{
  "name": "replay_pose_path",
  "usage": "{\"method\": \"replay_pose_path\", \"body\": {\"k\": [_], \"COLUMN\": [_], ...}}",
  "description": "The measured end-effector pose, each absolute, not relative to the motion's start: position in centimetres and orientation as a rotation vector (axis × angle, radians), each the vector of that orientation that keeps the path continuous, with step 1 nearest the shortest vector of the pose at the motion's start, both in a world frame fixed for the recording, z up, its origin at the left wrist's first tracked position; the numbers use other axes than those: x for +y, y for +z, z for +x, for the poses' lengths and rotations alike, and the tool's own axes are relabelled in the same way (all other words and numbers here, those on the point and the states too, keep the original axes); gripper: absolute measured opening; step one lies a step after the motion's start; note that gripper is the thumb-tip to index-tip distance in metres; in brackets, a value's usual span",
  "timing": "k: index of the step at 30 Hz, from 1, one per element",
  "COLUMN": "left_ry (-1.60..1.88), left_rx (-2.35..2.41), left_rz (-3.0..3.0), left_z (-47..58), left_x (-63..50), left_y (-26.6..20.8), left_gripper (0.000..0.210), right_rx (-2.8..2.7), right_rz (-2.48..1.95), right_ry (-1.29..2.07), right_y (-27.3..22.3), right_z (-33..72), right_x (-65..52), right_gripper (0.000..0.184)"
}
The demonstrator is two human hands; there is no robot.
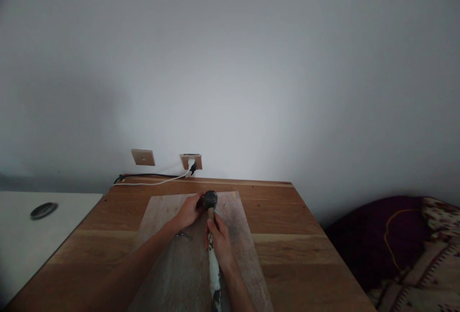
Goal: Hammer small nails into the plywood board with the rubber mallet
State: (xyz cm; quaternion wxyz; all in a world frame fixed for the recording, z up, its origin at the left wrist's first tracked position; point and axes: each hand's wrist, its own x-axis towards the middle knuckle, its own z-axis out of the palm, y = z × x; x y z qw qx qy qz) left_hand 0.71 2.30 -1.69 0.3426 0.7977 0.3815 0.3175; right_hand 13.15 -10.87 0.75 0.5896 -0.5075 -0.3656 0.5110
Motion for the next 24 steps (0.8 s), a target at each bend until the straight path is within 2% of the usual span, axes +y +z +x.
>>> {"method": "replay_pose_path", "body": {"k": [10, 16, 22, 24], "left_ry": [0.81, 0.801, 0.75, 0.74], "left_rx": [0.98, 0.959, 0.83, 0.842], "left_rz": [2.021, 2.019, 1.972, 1.995], "left_z": [0.8, 0.9, -0.4, -1.8], "left_x": [2.0, 1.8, 2.8, 3.2], "left_y": [-0.8, -0.6, 0.2, 1.0], "left_gripper": [0.041, 0.032, 0.044, 0.042], "right_rx": [-0.795, -0.655, -0.618, -0.591], "right_rz": [-1.163, -1.109, -1.081, -1.084], "right_ry": [1.185, 1.193, 1.175, 1.129], "right_y": [0.9, 1.9, 1.4, 1.2], "right_z": [12.9, 13.6, 14.2, 14.2], "right_x": [-10.9, -11.0, -10.5, -10.4], "right_gripper": [0.058, 0.047, 0.044, 0.043]}}
